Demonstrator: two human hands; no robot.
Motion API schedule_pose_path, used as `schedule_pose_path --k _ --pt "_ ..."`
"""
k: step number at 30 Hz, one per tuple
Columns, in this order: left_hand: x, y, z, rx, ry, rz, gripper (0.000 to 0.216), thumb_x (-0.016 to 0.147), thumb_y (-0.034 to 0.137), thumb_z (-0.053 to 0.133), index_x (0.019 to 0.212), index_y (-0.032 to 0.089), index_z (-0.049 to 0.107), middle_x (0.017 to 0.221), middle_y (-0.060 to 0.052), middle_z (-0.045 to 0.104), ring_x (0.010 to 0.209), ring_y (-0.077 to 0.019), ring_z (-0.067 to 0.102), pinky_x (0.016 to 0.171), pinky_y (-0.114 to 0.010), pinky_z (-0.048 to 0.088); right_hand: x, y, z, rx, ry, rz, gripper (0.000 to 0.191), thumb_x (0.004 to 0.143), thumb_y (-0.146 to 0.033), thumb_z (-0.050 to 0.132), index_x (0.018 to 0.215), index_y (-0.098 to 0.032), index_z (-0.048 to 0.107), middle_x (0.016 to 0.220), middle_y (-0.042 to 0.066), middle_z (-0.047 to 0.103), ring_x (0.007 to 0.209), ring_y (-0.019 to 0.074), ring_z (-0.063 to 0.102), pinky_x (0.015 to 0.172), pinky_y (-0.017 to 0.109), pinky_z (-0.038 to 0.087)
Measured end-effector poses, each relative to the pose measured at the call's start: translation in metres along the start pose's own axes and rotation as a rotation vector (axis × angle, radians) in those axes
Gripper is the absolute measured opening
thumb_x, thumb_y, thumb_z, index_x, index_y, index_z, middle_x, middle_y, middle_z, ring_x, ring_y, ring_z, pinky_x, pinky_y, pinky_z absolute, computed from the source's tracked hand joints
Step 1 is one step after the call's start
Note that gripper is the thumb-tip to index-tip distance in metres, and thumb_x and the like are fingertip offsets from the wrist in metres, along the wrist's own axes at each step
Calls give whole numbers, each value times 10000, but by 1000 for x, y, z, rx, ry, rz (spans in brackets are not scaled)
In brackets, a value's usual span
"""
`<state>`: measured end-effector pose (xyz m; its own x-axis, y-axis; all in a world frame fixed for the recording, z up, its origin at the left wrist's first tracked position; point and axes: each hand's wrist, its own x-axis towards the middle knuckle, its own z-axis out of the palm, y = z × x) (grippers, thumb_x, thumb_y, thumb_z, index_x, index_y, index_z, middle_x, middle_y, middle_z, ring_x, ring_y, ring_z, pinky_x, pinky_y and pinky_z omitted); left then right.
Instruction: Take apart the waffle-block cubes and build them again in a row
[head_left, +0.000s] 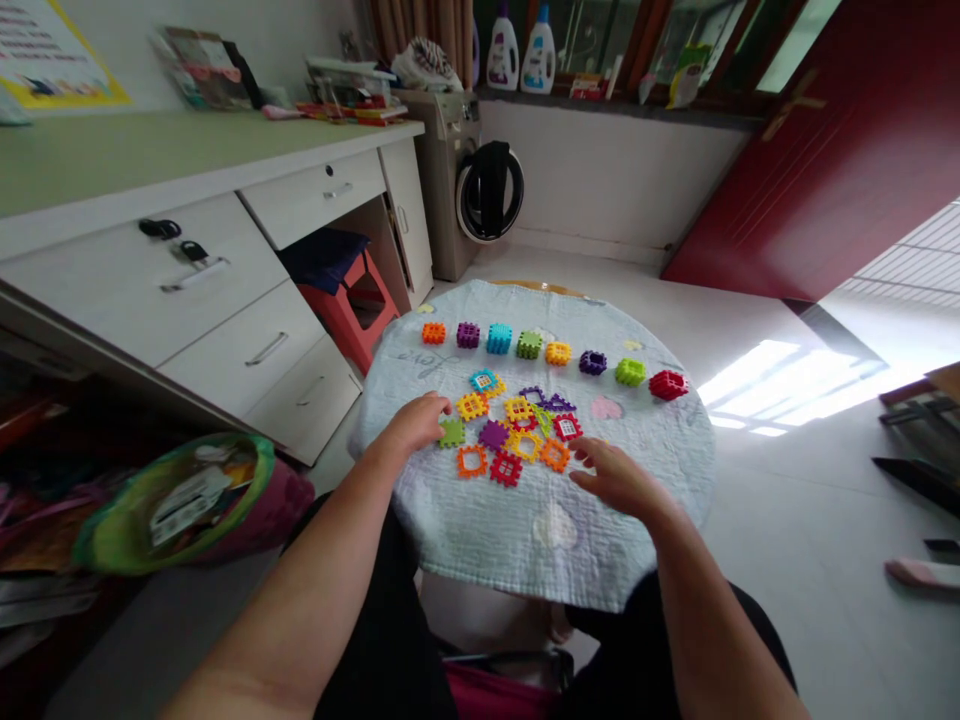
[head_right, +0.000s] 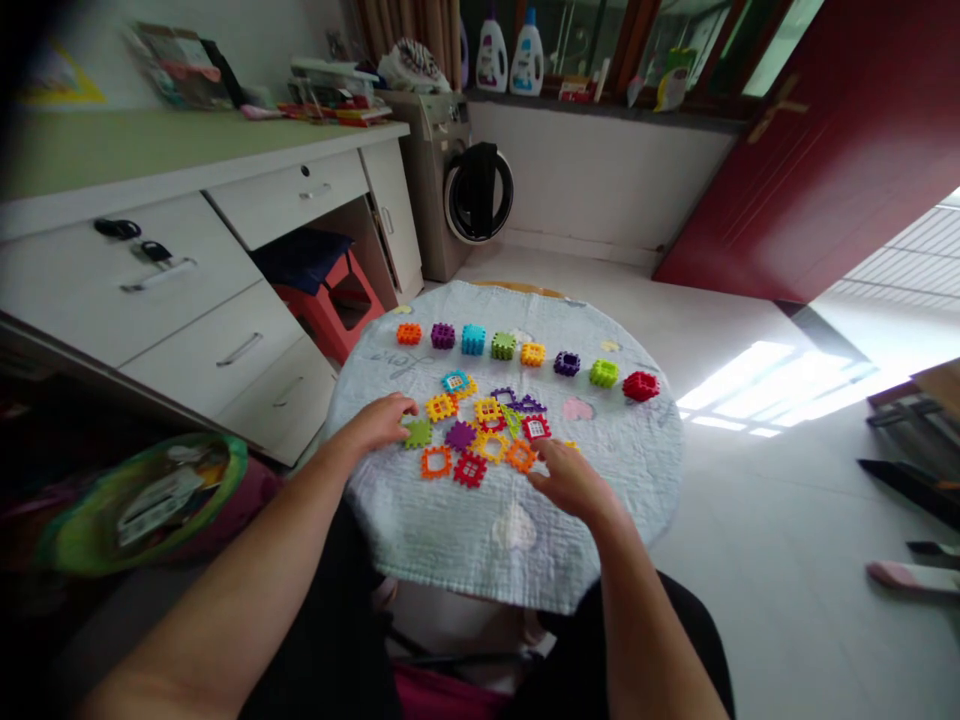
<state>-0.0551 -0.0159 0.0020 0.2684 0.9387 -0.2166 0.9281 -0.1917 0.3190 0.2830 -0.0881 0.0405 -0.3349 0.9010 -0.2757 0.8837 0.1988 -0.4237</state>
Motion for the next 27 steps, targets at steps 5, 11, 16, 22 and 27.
schedule_pose_path --k 5,11,16,22,27 --pt "-1 12 6 89 -70 9 332 646 182 636 977 197 617 1018 -64 595 924 -218 604 812 -288 445 0 -10 18 -101 -163 39 237 745 -93 533 924 -163 671 856 59 692 770 165 596 670 253 369" --pt "-5 18 4 132 -150 -31 478 578 215 697 1037 193 564 1094 -81 542 952 -230 591 791 -299 451 14 2 22 -101 -184 23 260 740 -95 538 952 -170 669 890 58 704 788 168 600 668 245 355" --pt "-5 25 4 166 -125 -58 334 601 174 643 926 206 569 1043 -72 564 943 -227 584 801 -311 445 15 8 22 -79 -183 26 271 755 -124 551 997 -179 661 920 57 705 809 172 607 679 244 373" --pt "0 21 7 161 -99 -55 323 614 193 616 934 199 572 1025 -84 587 937 -244 594 785 -317 448 16 13 18 -76 -165 28 282 770 -133 541 1025 -170 656 940 66 703 813 169 605 688 245 387" --pt "1 20 7 148 -96 -36 320 625 172 596 942 205 570 991 -68 598 898 -222 601 756 -295 444 17 5 18 -75 -163 1 276 765 -109 538 998 -179 667 879 50 696 779 165 595 679 247 379"
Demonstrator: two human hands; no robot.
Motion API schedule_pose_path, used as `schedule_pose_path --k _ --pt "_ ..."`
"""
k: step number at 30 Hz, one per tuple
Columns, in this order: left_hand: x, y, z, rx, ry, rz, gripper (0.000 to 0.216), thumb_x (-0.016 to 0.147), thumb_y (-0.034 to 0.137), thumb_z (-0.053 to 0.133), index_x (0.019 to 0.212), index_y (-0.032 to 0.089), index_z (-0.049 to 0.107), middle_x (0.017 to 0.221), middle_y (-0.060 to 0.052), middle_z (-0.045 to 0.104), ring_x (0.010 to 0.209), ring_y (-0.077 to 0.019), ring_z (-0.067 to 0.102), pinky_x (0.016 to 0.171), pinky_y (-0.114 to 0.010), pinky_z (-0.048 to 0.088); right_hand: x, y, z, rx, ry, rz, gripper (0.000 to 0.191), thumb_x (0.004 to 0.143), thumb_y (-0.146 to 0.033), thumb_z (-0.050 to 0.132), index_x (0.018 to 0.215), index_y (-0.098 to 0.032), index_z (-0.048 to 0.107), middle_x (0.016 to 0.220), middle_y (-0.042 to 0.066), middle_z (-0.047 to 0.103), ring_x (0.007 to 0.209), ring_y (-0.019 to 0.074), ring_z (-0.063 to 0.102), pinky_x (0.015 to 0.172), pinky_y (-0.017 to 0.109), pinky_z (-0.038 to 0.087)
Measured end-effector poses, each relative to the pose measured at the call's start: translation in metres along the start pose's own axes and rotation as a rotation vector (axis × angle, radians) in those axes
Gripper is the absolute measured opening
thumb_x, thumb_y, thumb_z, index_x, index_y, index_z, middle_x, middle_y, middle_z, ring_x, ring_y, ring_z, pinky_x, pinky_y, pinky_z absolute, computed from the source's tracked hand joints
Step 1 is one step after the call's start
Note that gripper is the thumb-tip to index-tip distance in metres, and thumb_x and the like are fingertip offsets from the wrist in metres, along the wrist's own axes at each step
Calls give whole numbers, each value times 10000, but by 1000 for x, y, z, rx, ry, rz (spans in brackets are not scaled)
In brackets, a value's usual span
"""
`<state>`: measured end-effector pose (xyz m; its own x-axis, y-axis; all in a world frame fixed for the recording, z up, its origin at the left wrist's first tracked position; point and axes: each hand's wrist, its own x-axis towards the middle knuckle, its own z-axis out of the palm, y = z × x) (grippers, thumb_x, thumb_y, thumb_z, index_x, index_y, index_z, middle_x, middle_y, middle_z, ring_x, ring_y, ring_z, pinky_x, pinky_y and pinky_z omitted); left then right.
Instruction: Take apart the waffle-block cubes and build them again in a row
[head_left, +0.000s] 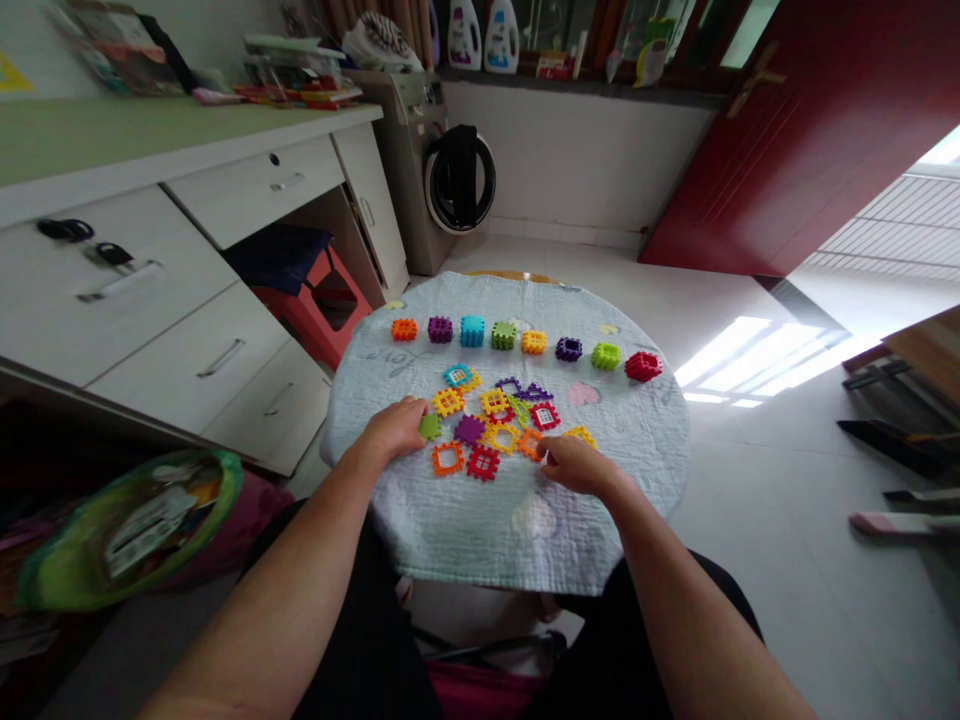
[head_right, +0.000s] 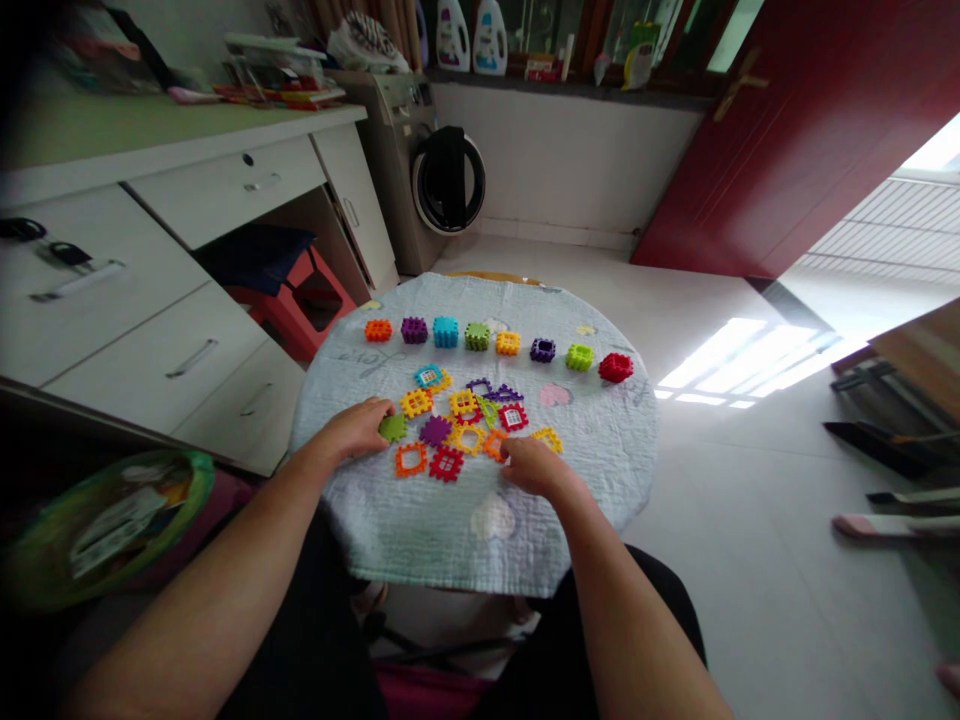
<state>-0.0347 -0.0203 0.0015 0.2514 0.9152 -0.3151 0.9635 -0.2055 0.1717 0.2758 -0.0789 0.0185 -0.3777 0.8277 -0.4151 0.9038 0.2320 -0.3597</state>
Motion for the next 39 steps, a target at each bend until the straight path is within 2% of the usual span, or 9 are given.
schedule_pose_path --k 3,7,9,14,18,23,28,32,39 --pt "0 2 -1 -6 12 -25 325 632 181 595 955 213 574 991 -58 597 874 -210 603 742 -289 442 8 -6 0 28 72 -35 242 791 -112 511 961 -185 668 875 46 680 778 159 587 691 248 386" --pt "0 5 -3 -70 33 9 357 627 231 625 980 204 571 1022 -65 592 919 -225 595 790 -302 446 31 -8 5 -18 345 18 274 853 -146 474 1074 -181 632 1112 101 624 996 205 545 875 300 385" --pt "-2 10 -4 -145 28 72 377 610 265 654 972 197 570 1013 -67 588 930 -234 589 799 -307 451 44 -8 10 -58 430 76 300 883 -180 451 1146 -183 596 1197 116 586 1064 231 506 944 338 355" --pt "-9 32 -2 -366 12 244 409 588 222 650 988 184 575 1004 -58 565 882 -211 588 778 -298 471 65 -7 21 -73 450 167 334 865 -280 516 1187 -204 561 1230 123 550 1105 273 465 967 364 341" --pt "-9 46 4 -455 59 309 437 587 165 626 1021 185 579 1056 -65 554 920 -204 586 798 -295 482 70 -3 24 16 486 232 404 790 -262 585 1189 -209 555 1173 128 563 1077 280 485 920 357 376" --pt "-3 57 9 -640 126 256 440 613 123 612 1045 187 557 967 -46 622 862 -195 616 797 -313 487 66 -12 20 223 545 95 255 782 -154 490 1025 -186 562 877 45 591 820 183 542 755 274 417" --pt "-1 71 16 -1276 44 220 517 610 155 701 1087 195 503 955 -23 635 825 -153 639 751 -280 497 52 -41 27 271 709 -75 188 783 -109 454 899 -222 549 912 47 555 838 175 526 755 271 432" --pt "-4 79 13 -1581 28 166 575 594 187 784 1098 207 507 1026 -24 620 824 -121 634 742 -250 494 44 -51 36 211 830 -290 351 754 -46 450 1039 -207 579 999 79 533 964 213 506 839 335 453" --pt "-12 75 2 -1705 -15 173 551 629 157 773 1121 210 529 1073 -36 622 891 -133 629 803 -266 492 36 -55 33 104 904 -373 440 815 -127 504 1246 -194 554 1155 112 520 1056 244 487 937 412 450"
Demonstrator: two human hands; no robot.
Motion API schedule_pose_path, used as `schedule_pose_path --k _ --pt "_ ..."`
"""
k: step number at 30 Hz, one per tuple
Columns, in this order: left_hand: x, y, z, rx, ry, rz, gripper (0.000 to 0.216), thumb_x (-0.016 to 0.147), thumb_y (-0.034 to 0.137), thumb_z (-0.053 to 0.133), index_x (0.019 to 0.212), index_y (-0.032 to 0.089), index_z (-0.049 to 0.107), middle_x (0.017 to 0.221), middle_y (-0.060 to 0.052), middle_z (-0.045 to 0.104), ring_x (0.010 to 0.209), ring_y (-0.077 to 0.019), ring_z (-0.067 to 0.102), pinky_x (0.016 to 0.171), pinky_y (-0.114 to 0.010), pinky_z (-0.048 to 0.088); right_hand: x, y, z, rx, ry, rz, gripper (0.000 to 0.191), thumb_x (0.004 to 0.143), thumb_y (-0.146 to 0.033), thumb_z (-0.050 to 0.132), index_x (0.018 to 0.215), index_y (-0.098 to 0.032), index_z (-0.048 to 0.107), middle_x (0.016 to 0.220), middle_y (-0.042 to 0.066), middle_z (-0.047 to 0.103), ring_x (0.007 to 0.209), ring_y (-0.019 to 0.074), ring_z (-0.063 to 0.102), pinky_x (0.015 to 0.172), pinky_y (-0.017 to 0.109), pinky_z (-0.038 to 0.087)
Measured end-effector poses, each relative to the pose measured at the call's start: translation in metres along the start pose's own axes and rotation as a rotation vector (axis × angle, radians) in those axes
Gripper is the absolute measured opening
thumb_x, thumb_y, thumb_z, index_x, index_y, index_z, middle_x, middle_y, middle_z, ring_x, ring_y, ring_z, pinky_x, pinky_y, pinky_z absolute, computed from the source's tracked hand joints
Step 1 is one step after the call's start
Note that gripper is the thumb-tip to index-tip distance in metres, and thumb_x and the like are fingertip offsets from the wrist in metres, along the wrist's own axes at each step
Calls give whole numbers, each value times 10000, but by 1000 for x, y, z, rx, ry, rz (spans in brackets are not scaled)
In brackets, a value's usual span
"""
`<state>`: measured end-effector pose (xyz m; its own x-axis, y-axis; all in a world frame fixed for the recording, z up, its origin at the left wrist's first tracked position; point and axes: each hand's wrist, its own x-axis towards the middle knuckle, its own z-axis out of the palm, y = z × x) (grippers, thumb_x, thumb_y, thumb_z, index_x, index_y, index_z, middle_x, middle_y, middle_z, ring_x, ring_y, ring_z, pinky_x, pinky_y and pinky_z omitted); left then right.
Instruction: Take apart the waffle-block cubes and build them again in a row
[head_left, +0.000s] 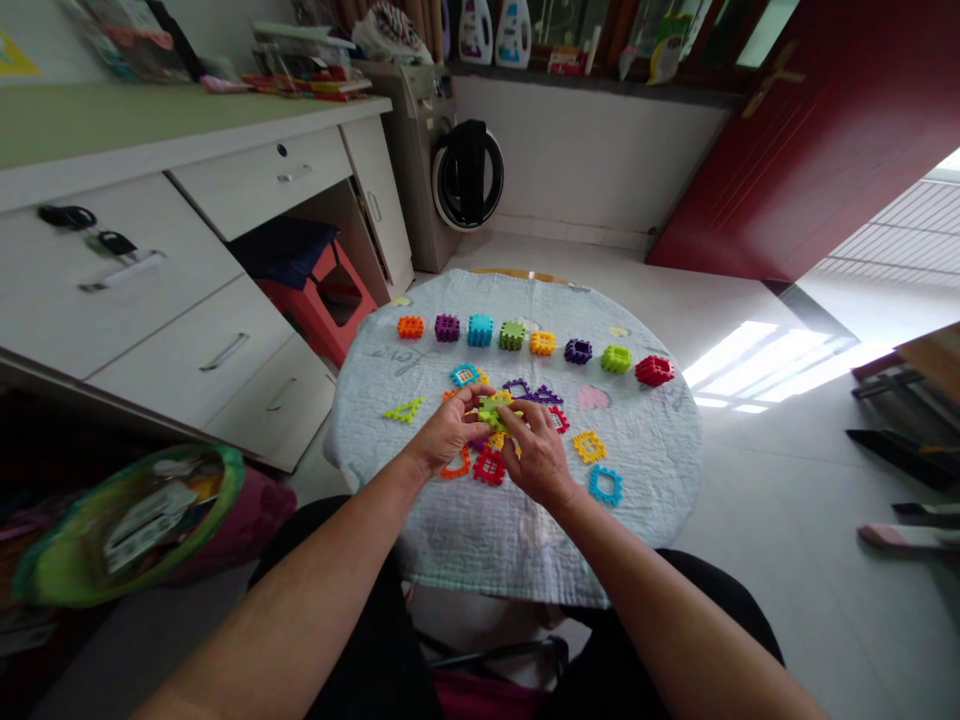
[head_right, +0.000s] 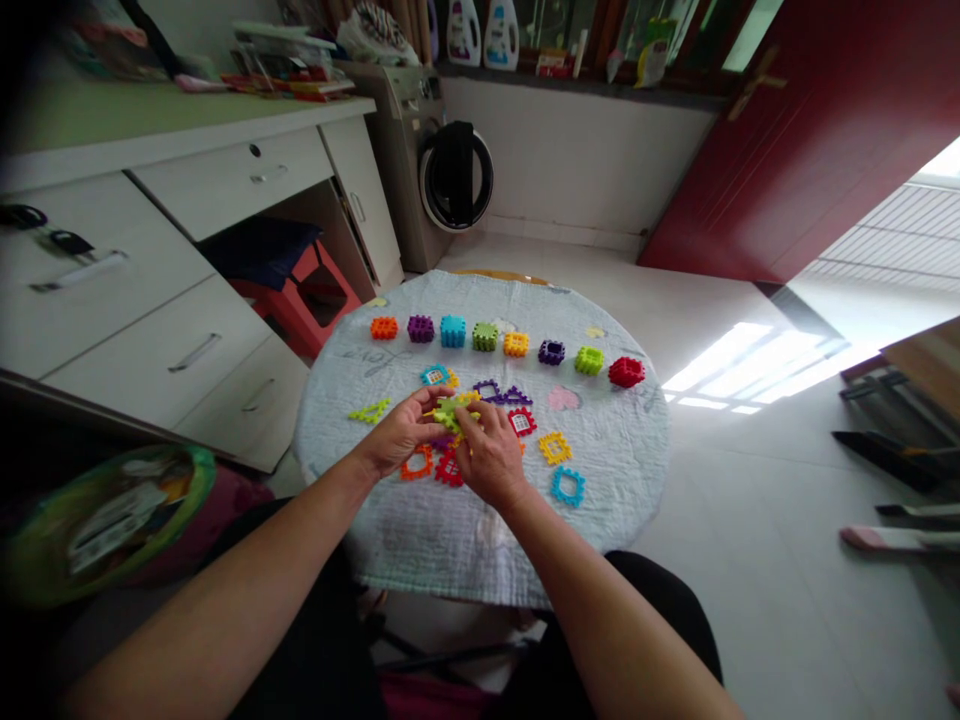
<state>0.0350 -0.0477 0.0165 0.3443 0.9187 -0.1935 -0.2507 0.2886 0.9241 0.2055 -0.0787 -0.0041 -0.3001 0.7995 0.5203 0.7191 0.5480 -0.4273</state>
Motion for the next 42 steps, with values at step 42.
schedule_pose_path --k 42 --pt "7 -26 13 185 1 -194 356 603 0 583 919 166 584 733 -7 653 610 -117 615 518 -198 453 -12 6 -7 152 -331 211 590 746 -336 722 1292 -221 531 1033 82 553 970 228 549 868 397 478"
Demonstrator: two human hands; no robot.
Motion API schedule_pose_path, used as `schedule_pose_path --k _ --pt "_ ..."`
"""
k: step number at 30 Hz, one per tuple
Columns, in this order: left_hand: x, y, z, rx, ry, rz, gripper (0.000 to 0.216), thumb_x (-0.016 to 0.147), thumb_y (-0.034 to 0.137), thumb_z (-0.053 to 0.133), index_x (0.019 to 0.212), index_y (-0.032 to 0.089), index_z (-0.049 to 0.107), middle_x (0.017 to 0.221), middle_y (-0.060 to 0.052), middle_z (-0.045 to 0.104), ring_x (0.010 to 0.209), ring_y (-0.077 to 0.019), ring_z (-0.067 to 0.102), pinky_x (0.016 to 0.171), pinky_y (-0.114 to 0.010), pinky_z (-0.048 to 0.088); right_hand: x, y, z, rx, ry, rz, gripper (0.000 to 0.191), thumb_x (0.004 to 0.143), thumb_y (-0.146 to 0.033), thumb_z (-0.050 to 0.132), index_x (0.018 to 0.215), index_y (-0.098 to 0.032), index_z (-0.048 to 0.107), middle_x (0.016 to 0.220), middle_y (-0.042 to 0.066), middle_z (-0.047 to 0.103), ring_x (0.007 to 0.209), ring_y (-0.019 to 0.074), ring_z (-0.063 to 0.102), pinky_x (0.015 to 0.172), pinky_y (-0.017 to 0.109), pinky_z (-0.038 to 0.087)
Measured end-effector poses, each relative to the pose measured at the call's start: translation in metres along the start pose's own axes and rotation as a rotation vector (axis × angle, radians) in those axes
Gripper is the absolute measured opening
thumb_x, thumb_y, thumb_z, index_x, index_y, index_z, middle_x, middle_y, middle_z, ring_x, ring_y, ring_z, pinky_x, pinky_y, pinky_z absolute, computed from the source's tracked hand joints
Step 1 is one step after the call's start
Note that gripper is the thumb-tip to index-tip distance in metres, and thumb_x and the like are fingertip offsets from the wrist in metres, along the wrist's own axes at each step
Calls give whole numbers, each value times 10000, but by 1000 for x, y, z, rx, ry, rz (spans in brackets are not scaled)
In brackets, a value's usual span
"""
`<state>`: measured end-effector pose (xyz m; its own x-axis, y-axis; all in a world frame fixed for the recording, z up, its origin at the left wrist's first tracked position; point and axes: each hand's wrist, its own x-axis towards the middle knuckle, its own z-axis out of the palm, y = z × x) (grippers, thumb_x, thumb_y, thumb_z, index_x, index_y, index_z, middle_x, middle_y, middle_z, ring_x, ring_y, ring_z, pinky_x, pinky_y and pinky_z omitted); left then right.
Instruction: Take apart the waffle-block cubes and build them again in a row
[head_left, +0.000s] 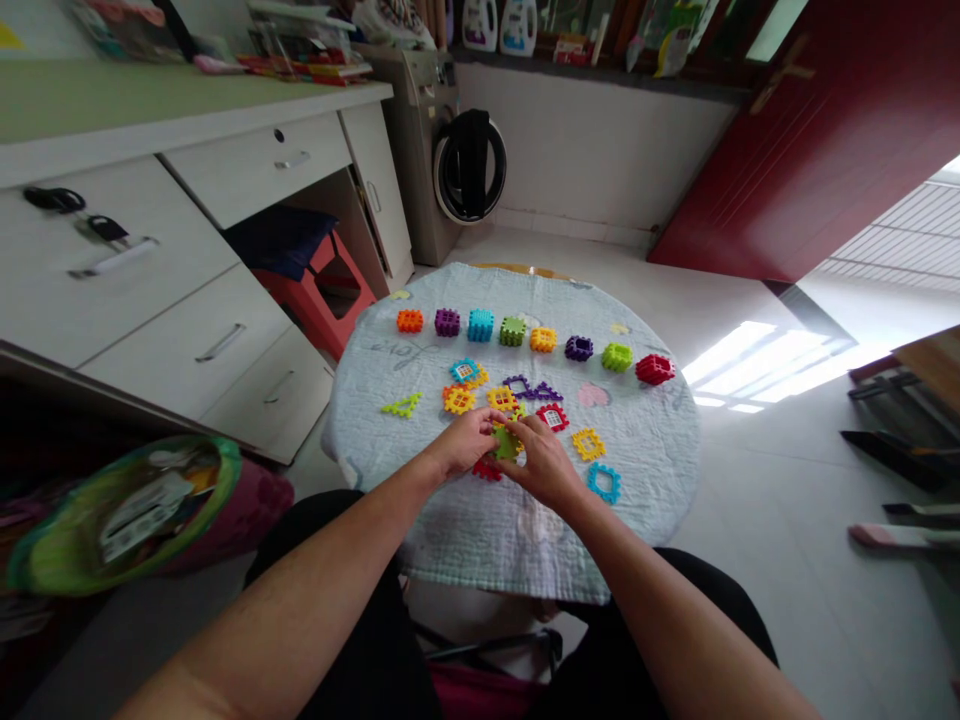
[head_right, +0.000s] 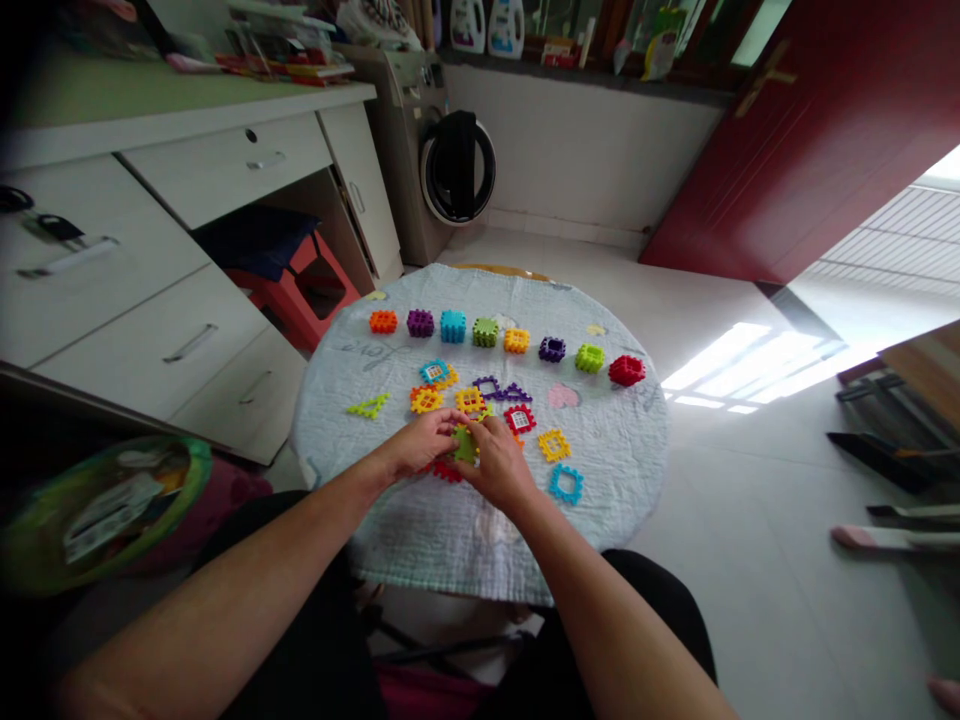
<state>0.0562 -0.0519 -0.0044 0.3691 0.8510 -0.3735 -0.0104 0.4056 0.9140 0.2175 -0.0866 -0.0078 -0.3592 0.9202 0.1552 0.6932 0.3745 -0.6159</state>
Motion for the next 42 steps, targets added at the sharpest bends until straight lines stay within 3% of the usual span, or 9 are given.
schedule_pose_path --k 5,9,12,16,23,34,42 --pt "1 4 -2 -30 8 35 344 612 23 607 927 162 591 712 2 644 595 -105 600 523 -191 437 9 1 0 -31 11 -7 522 754 -287 692 1255 -224 557 997 64 549 939 212 542 836 360 473" --pt "6 12 -10 28 183 84 291 617 47 621 889 149 618 839 -36 665 679 -113 610 592 -211 472 31 14 -11 -135 7 33 409 731 -299 693 1111 -172 607 977 71 536 931 215 522 832 342 459" --pt "9 24 -23 43 354 145 281 633 83 624 906 146 637 907 -51 663 730 -117 604 622 -217 478 69 33 -28 -248 67 69 432 723 -275 680 1129 -156 592 1054 98 528 996 233 500 900 360 428" --pt "9 37 -40 -43 444 221 281 627 126 620 907 148 633 870 -39 664 727 -121 603 614 -217 476 136 59 -46 -365 181 176 470 728 -259 657 1183 -176 575 1144 111 524 1041 252 488 961 381 379" --pt "8 45 -47 -104 506 234 250 616 155 635 866 147 633 823 -32 675 694 -117 601 585 -207 453 219 83 -46 -471 76 234 495 743 -313 659 1204 -149 587 1176 144 544 1085 283 482 948 365 363" --pt "5 49 -45 -129 497 224 234 613 139 617 846 149 632 788 -25 676 675 -116 597 587 -215 443 242 96 -40 -628 -175 185 504 737 -370 704 1165 -135 580 1156 147 615 1054 256 554 914 323 382" --pt "6 48 -45 -144 476 242 231 611 148 626 842 153 637 788 -31 679 686 -121 598 610 -223 452 245 89 -44 -611 -196 196 513 738 -300 704 1203 -136 565 1180 136 621 1047 232 579 867 286 396"
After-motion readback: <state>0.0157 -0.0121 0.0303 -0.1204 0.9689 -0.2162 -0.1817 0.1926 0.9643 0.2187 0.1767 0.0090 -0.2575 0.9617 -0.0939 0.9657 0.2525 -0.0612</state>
